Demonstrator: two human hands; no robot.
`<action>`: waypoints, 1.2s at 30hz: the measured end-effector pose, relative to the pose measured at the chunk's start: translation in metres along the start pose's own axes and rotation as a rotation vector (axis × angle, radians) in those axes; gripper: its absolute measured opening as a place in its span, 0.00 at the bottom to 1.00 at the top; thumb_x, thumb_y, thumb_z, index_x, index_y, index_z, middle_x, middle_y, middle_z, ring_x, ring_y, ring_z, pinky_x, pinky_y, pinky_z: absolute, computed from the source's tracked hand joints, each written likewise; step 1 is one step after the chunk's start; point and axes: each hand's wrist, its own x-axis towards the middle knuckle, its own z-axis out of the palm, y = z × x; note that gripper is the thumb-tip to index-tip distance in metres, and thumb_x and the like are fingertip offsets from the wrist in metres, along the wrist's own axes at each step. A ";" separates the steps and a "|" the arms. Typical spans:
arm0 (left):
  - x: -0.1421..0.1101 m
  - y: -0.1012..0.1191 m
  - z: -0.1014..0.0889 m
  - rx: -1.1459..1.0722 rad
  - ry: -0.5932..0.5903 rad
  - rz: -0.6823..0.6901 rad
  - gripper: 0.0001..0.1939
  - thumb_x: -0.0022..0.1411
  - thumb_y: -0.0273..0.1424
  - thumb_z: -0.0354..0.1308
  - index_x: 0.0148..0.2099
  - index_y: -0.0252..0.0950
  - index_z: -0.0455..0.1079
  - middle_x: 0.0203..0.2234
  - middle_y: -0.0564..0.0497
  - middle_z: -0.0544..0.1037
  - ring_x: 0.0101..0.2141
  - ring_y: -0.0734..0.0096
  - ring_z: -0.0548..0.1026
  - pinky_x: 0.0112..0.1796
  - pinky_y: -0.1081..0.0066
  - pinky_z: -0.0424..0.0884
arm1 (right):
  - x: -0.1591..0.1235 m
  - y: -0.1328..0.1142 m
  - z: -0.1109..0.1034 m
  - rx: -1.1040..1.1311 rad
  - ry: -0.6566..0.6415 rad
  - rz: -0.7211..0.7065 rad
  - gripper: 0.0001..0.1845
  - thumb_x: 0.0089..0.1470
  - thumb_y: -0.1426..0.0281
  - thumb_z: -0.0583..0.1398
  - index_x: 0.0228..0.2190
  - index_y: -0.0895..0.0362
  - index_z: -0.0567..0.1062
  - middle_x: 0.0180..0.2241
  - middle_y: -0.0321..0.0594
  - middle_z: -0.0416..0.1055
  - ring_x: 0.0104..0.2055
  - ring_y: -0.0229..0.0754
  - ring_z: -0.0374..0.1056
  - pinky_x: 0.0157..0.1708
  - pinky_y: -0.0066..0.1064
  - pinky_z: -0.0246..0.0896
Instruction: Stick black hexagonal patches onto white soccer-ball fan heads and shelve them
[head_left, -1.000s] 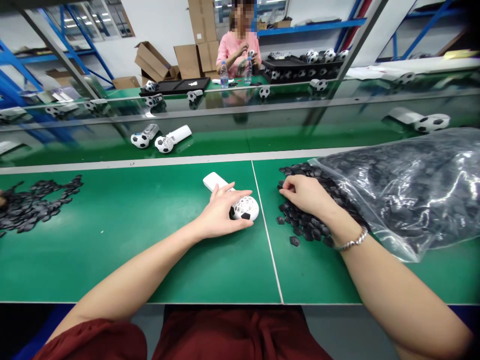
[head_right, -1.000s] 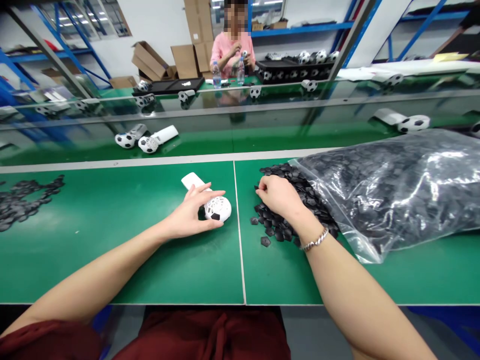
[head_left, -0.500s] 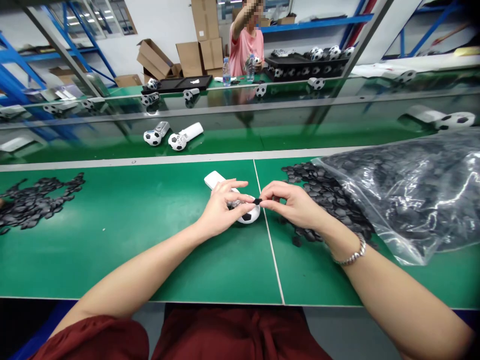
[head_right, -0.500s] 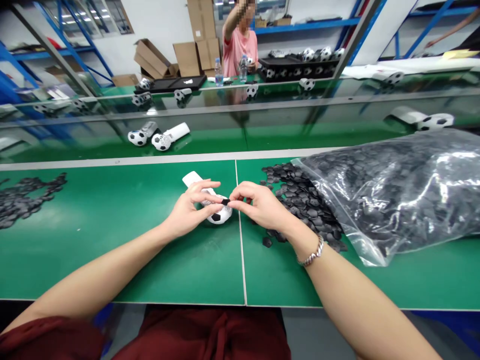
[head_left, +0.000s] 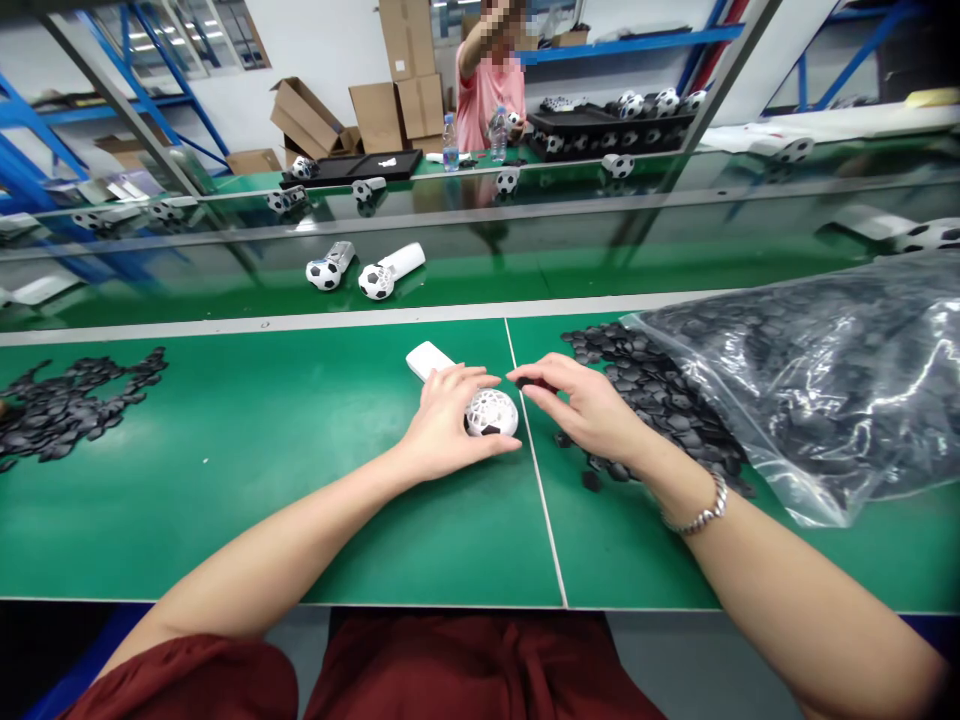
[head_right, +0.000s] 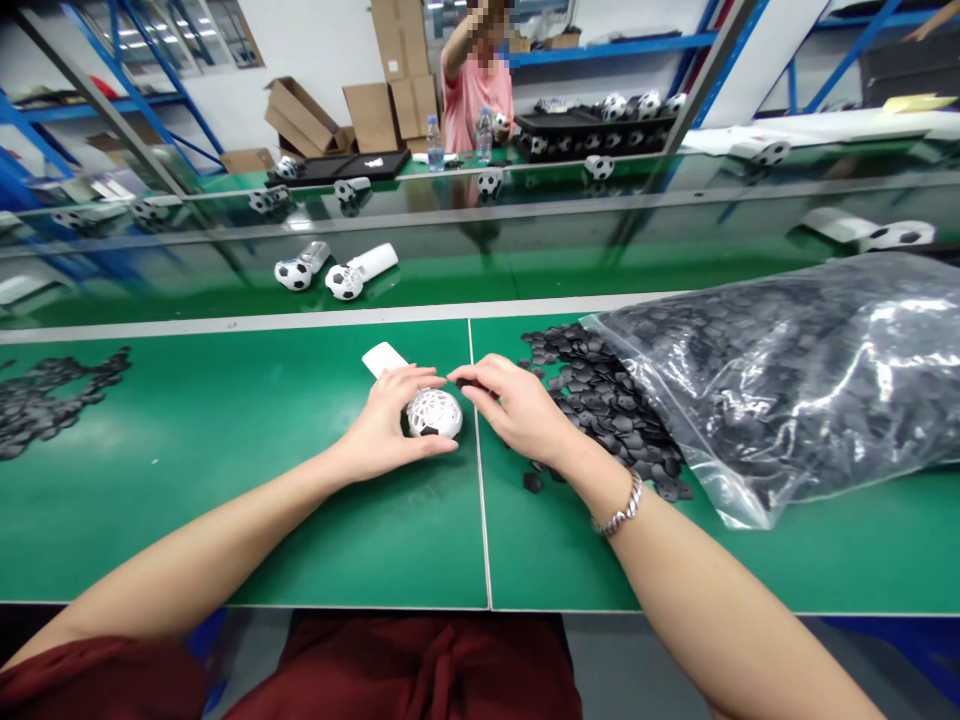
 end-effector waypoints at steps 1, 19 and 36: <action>0.000 0.000 0.000 0.035 -0.036 -0.005 0.34 0.44 0.44 0.65 0.52 0.38 0.63 0.52 0.44 0.66 0.57 0.50 0.52 0.56 0.47 0.45 | 0.000 0.001 0.000 0.020 0.010 0.035 0.10 0.54 0.71 0.53 0.38 0.57 0.72 0.33 0.40 0.69 0.34 0.38 0.65 0.36 0.30 0.61; 0.003 -0.006 -0.013 -0.163 -0.304 0.055 0.31 0.47 0.27 0.59 0.54 0.36 0.58 0.55 0.47 0.62 0.62 0.54 0.38 0.59 0.53 0.44 | 0.001 -0.005 0.001 0.440 -0.280 0.290 0.09 0.47 0.64 0.60 0.27 0.59 0.71 0.26 0.35 0.67 0.28 0.35 0.60 0.30 0.29 0.58; 0.002 0.000 0.000 -0.210 -0.143 -0.005 0.18 0.50 0.29 0.59 0.46 0.38 0.64 0.49 0.49 0.68 0.61 0.58 0.42 0.58 0.54 0.48 | 0.002 0.000 0.016 0.540 -0.175 0.350 0.13 0.40 0.65 0.65 0.25 0.58 0.68 0.24 0.32 0.65 0.26 0.33 0.60 0.28 0.28 0.59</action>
